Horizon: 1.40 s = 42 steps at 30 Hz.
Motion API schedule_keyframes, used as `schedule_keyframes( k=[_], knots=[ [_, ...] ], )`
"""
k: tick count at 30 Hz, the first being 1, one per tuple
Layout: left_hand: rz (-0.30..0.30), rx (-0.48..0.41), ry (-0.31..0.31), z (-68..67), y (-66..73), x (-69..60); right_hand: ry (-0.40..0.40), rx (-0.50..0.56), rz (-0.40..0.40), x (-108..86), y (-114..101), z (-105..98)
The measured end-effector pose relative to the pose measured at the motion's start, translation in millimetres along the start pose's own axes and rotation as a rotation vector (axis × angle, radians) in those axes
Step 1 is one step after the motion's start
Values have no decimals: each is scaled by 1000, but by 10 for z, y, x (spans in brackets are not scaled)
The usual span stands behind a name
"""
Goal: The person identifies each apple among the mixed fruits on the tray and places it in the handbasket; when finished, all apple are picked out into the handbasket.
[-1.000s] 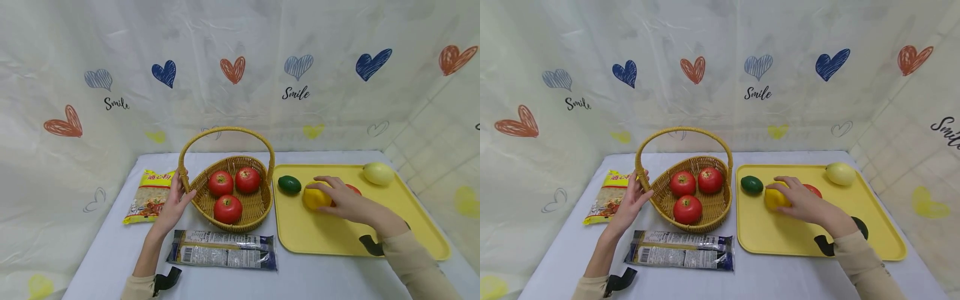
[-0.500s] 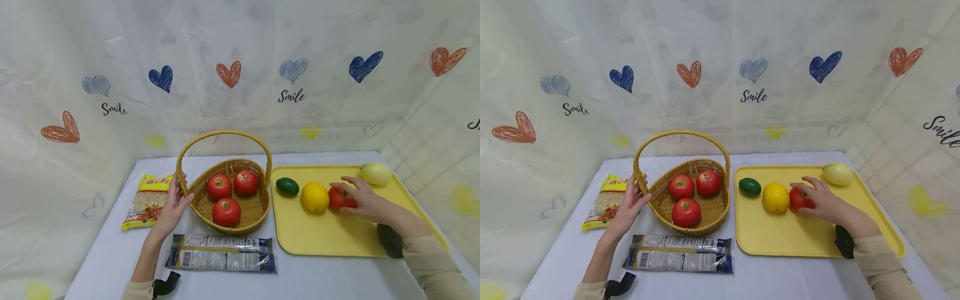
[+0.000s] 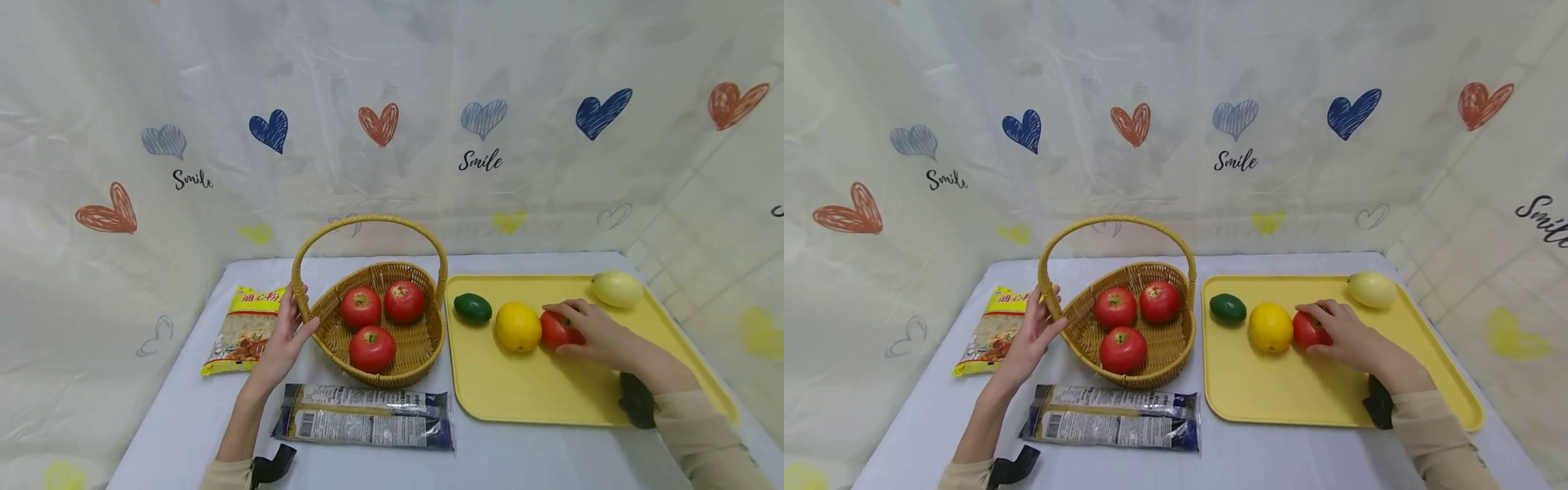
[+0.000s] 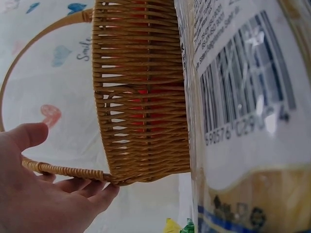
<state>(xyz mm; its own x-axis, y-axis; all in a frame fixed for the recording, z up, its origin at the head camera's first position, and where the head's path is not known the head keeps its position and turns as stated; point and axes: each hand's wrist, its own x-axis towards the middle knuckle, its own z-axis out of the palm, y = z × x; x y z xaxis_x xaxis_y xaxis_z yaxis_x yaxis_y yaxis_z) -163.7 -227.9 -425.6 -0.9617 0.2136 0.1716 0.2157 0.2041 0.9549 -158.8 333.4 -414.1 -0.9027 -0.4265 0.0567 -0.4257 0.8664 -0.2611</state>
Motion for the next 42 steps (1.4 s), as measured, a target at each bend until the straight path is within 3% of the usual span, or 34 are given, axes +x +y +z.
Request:
schedule_keyframes(
  k=[12, 22, 31, 36, 42],
  knots=[
    [2, -11, 0, 17, 16, 13, -65, -57, 45, -34, -183, -127],
    [-1, -6, 2, 22, 33, 26, 43, -178, -19, 30, -471, -308],
    [2, -6, 4, 26, 35, 24, 88, -213, -72, 136, -937, -484],
    [1, -4, 7, 32, 34, 22, 60, -203, -105, 239, -1259, -540],
    [-3, 7, 14, 38, 41, 7, 78, -222, -243, 380, -1671, -514]
  ],
)
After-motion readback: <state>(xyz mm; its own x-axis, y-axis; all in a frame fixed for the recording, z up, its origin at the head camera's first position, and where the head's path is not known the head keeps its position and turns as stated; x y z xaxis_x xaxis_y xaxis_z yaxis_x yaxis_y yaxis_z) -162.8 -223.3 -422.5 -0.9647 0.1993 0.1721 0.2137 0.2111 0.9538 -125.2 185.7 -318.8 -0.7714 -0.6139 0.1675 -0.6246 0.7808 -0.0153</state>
